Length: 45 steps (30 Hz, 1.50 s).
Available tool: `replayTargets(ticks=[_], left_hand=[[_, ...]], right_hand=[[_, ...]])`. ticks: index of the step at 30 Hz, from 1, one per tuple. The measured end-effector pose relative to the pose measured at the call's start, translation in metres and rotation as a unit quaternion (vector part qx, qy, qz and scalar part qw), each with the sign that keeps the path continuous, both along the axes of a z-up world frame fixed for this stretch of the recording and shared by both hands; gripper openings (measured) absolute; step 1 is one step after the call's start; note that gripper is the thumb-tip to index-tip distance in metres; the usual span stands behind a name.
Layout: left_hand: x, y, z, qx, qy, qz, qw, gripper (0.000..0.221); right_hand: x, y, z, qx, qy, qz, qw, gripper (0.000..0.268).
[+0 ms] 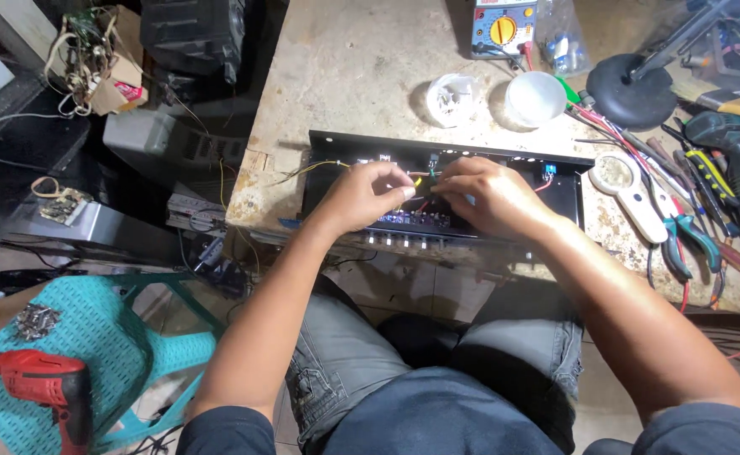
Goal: Repairing an electronic device by connecting wires, cleaning a circuit board, and inspecting components
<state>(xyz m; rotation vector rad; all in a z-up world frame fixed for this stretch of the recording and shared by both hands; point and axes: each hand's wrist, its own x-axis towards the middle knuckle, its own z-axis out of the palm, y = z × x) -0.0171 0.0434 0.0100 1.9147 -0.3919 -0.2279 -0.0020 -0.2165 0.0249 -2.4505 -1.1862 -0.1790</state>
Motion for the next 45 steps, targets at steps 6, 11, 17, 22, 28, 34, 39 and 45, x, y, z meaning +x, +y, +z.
replayTargets(ticks=[6,11,17,22,28,34,39,45], left_hand=[[-0.005,-0.018,-0.016,0.123,-0.099,0.033,0.987,0.016],[-0.009,-0.037,-0.037,0.269,-0.152,0.077,0.948,0.018],[-0.019,-0.045,-0.029,0.302,-0.164,0.101,0.934,0.016],[-0.018,-0.045,-0.03,0.265,-0.114,0.105,0.952,0.018],[-0.019,-0.045,-0.028,0.228,-0.108,0.115,0.961,0.017],[-0.015,-0.055,-0.016,0.186,-0.063,0.119,0.973,0.017],[-0.006,-0.073,-0.017,0.226,0.02,0.152,0.962,0.017],[-0.004,-0.079,-0.03,0.231,0.012,0.175,0.957,0.013]], right_hand=[[-0.007,0.001,-0.006,-0.045,0.045,-0.012,0.998,0.017],[-0.009,0.0,-0.006,-0.052,0.085,-0.033,0.995,0.022],[-0.006,-0.005,-0.026,-0.028,0.131,-0.06,0.989,0.024],[-0.006,-0.025,-0.032,-0.015,0.133,-0.087,0.987,0.023],[-0.025,-0.095,-0.024,0.118,0.089,-0.124,0.981,0.021],[-0.051,-0.167,-0.044,0.222,0.075,-0.276,0.932,0.017],[-0.054,-0.179,-0.059,0.247,0.106,-0.301,0.915,0.018],[-0.049,-0.161,-0.044,0.14,0.122,-0.272,0.944,0.019]])
